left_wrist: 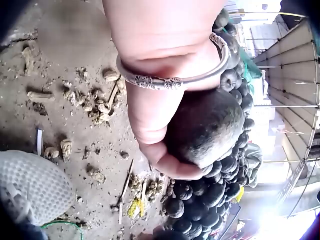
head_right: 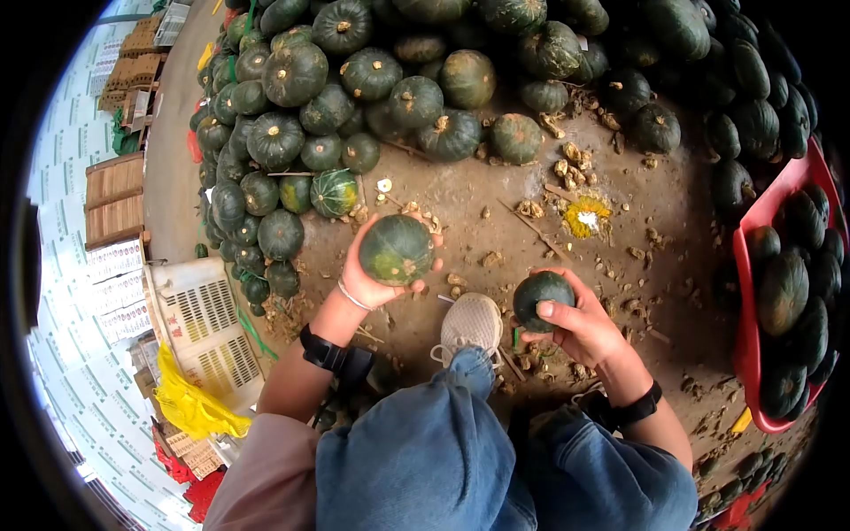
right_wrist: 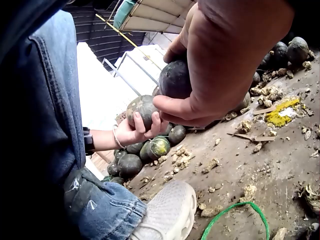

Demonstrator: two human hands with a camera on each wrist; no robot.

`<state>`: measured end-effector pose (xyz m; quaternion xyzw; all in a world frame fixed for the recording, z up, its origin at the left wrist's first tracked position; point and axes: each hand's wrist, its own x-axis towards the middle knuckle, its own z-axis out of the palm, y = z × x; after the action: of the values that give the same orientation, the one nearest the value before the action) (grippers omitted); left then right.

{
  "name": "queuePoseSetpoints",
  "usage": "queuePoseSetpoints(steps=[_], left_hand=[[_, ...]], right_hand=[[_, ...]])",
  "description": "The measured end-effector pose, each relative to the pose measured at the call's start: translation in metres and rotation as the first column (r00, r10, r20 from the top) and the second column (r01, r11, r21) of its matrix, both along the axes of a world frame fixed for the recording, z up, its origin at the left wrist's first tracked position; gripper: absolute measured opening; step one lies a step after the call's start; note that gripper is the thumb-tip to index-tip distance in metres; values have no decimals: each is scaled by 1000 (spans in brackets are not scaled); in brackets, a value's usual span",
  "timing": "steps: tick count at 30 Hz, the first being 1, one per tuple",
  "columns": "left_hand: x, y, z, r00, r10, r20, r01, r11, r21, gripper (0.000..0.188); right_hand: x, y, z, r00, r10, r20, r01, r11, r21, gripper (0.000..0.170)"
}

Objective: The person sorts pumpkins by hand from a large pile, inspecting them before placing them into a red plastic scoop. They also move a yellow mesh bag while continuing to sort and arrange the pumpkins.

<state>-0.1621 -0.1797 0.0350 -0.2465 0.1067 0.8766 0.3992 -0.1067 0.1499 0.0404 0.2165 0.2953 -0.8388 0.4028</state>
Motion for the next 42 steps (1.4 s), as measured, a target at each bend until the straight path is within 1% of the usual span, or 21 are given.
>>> queuePoseSetpoints(steps=[4,7,8,11,13,14,15,16,17,22,26,28,30,33,35,36,37,38,40,41,42], left_hand=[[14,-41,-15,932,-341,-127,173,722,-670,39],[51,-98,-35,424,-905,-29,262,153,-953,27],[66,-123,-52,251,-956,154,543,7,-839,30],[43,-83,-7,-364,-819,443,604,-570,-557,30],[9,-65,-1,87,-902,423,236,-394,-888,35],[-4,-78,-42,241,-922,302,-295,-366,-882,43],[-44,-40,-12,362,-875,323,-493,-473,-730,55],[-82,-28,-11,357,-933,49,-684,-297,-666,64],[-113,-5,-1,348,-936,52,-786,-322,-528,70],[-179,53,-26,416,-900,130,-788,-428,-442,74],[-150,58,-19,449,-865,-224,-685,-173,-707,66],[-101,91,20,316,-948,28,-632,-233,-739,70],[-54,114,22,41,-984,-176,-629,111,-769,80],[-13,138,26,-104,-925,-366,-397,376,-837,93],[-46,125,37,60,-929,-364,-327,326,-887,83],[-74,112,24,5,-936,-352,-699,248,-671,66],[-107,96,34,233,-928,-289,-792,-9,-610,47],[-143,78,46,160,-983,-93,-975,-142,-171,35],[-183,52,50,613,-777,145,-731,-627,-269,39],[-210,5,7,546,-763,345,-834,-532,145,46],[-234,-24,-20,435,-870,232,-900,-421,109,56]], right_hand=[[2,0,-1,999,24,-22,-23,997,72,60],[5,4,-3,1000,24,-18,-22,994,111,61],[5,5,-4,1000,17,-9,-16,993,118,60],[4,4,-7,1000,4,5,-4,992,123,59],[3,2,-8,1000,23,2,-23,991,133,58],[3,1,-9,998,51,24,-54,992,116,57],[2,1,-10,996,80,42,-84,992,99,56],[0,0,-11,993,107,57,-111,991,80,56],[-1,0,-10,990,133,49,-137,987,82,57],[8,5,-7,996,89,12,-90,995,52,60],[4,15,-6,986,-169,11,169,980,-105,67],[-4,15,-4,963,-270,-21,263,950,-170,78],[-13,14,-8,946,-323,-1,316,925,-209,84],[-18,21,-16,973,-230,-21,216,938,-271,87],[-5,24,-29,972,-228,-55,198,923,-329,90],[-2,25,-28,973,-223,-58,180,893,-413,89],[4,30,-21,971,-231,-61,176,866,-469,87],[11,36,-34,974,-221,-57,166,858,-486,84],[32,63,-24,974,-221,-57,191,925,-328,78],[34,75,-10,976,-209,-58,197,966,-170,75],[35,87,1,961,-266,-80,247,949,-198,74]])
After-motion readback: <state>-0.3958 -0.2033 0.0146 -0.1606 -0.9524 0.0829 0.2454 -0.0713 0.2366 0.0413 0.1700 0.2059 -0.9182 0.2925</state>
